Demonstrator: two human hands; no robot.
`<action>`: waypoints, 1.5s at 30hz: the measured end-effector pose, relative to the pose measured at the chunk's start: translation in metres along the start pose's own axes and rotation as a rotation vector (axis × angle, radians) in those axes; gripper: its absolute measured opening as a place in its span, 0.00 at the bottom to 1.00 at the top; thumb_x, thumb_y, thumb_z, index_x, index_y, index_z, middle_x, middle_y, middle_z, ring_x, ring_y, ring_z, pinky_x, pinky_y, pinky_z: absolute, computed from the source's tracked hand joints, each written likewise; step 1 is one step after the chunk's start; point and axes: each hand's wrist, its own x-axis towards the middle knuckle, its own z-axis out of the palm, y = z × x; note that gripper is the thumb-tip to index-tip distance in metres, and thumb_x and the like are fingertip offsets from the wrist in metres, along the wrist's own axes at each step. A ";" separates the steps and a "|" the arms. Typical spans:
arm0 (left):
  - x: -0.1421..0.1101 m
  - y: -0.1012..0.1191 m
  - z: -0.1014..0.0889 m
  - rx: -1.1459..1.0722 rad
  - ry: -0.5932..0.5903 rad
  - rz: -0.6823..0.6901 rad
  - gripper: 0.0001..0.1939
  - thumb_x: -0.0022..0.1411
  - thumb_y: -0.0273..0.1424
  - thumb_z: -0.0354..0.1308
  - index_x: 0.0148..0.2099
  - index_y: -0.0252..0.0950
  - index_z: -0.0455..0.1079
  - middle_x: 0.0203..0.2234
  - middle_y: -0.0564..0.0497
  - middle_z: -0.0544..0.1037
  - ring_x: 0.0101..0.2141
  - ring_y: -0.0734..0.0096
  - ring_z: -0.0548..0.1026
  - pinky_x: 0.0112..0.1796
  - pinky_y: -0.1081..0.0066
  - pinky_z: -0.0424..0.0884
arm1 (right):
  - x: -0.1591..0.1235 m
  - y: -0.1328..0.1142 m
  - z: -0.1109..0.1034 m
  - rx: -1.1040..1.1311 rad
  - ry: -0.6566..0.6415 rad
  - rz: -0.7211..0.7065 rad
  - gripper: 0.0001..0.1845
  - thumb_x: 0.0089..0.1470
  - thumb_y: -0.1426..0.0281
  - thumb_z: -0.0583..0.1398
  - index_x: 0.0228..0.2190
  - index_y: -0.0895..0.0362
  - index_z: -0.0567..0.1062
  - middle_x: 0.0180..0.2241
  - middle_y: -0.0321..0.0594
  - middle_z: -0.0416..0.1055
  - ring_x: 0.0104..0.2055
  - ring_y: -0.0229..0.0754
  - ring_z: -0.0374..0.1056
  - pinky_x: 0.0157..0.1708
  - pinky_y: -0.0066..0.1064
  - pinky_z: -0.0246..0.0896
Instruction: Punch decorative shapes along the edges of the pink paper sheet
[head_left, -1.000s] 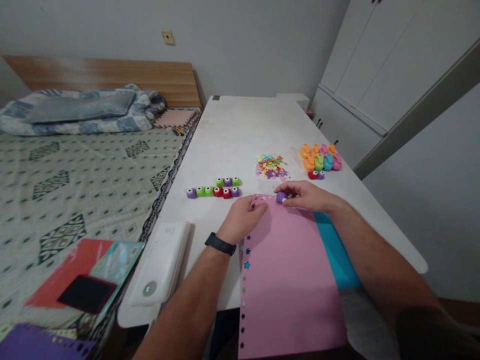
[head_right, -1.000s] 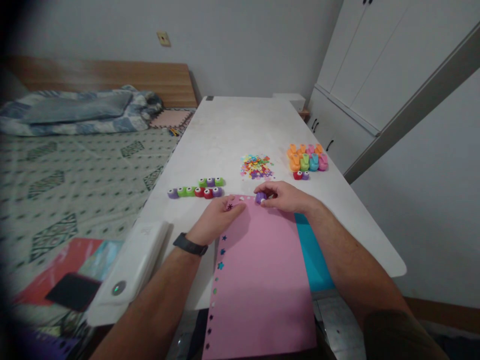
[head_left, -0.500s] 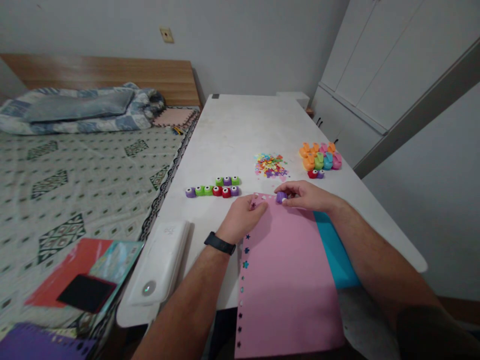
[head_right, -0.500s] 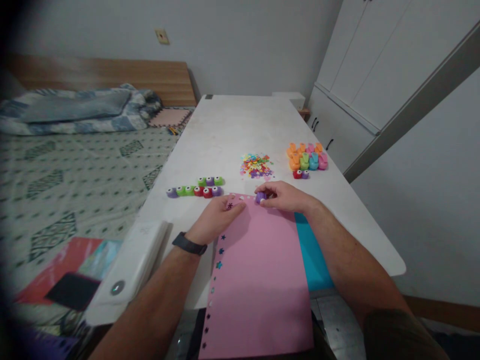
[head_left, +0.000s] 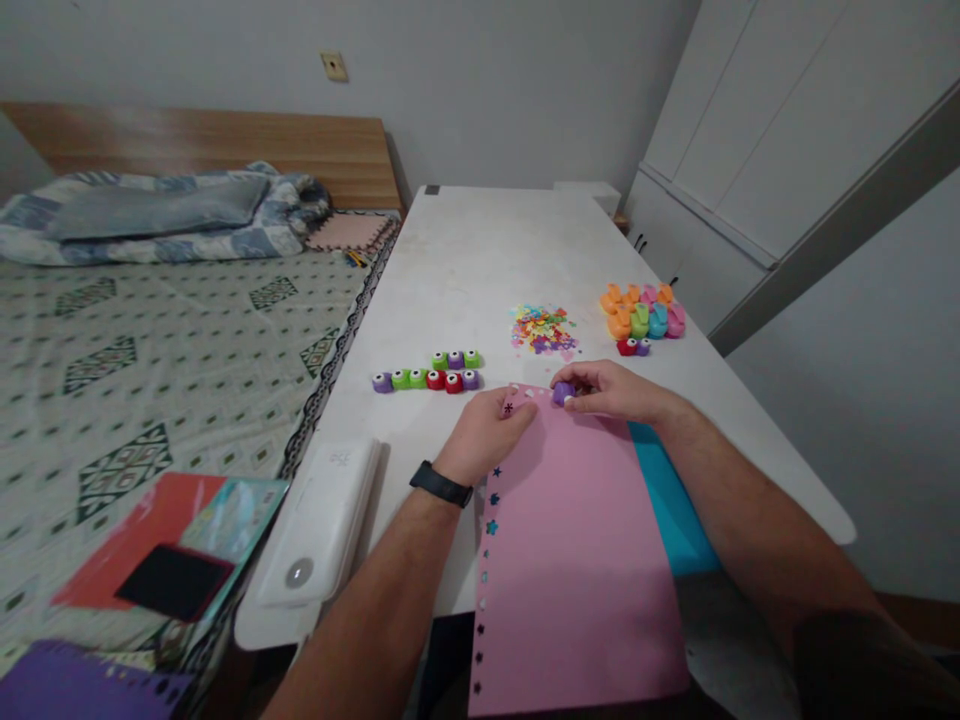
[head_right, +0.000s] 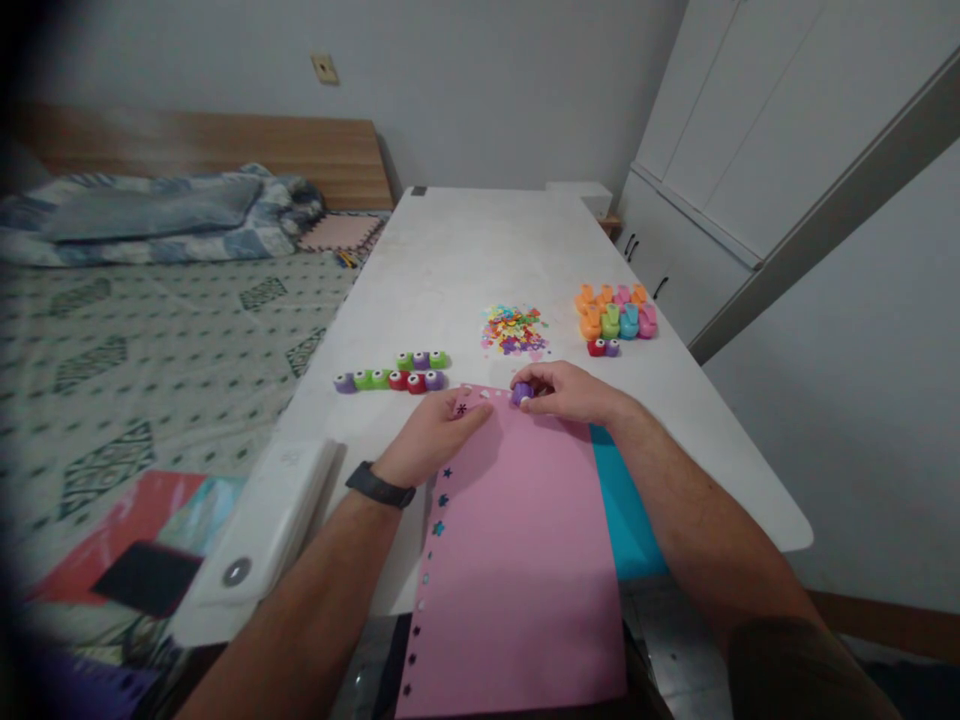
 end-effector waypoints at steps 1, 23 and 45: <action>0.000 0.000 0.000 0.000 0.004 -0.001 0.15 0.64 0.41 0.55 0.33 0.35 0.72 0.25 0.53 0.74 0.27 0.70 0.68 0.28 0.72 0.60 | 0.000 0.000 0.000 0.003 0.001 -0.001 0.18 0.52 0.68 0.67 0.46 0.56 0.77 0.39 0.40 0.76 0.39 0.41 0.69 0.41 0.34 0.64; 0.000 0.001 0.001 0.035 0.003 0.007 0.15 0.65 0.41 0.53 0.33 0.35 0.72 0.25 0.53 0.74 0.27 0.70 0.68 0.28 0.71 0.59 | 0.000 -0.002 0.004 0.048 0.016 0.022 0.17 0.49 0.69 0.68 0.42 0.57 0.77 0.36 0.39 0.74 0.35 0.39 0.67 0.36 0.32 0.62; 0.000 0.002 0.000 0.039 0.000 0.005 0.15 0.65 0.41 0.54 0.33 0.35 0.72 0.26 0.53 0.74 0.26 0.71 0.66 0.29 0.72 0.59 | 0.004 -0.001 0.007 -0.015 0.066 0.032 0.16 0.46 0.68 0.68 0.39 0.58 0.78 0.33 0.38 0.74 0.34 0.39 0.66 0.37 0.33 0.60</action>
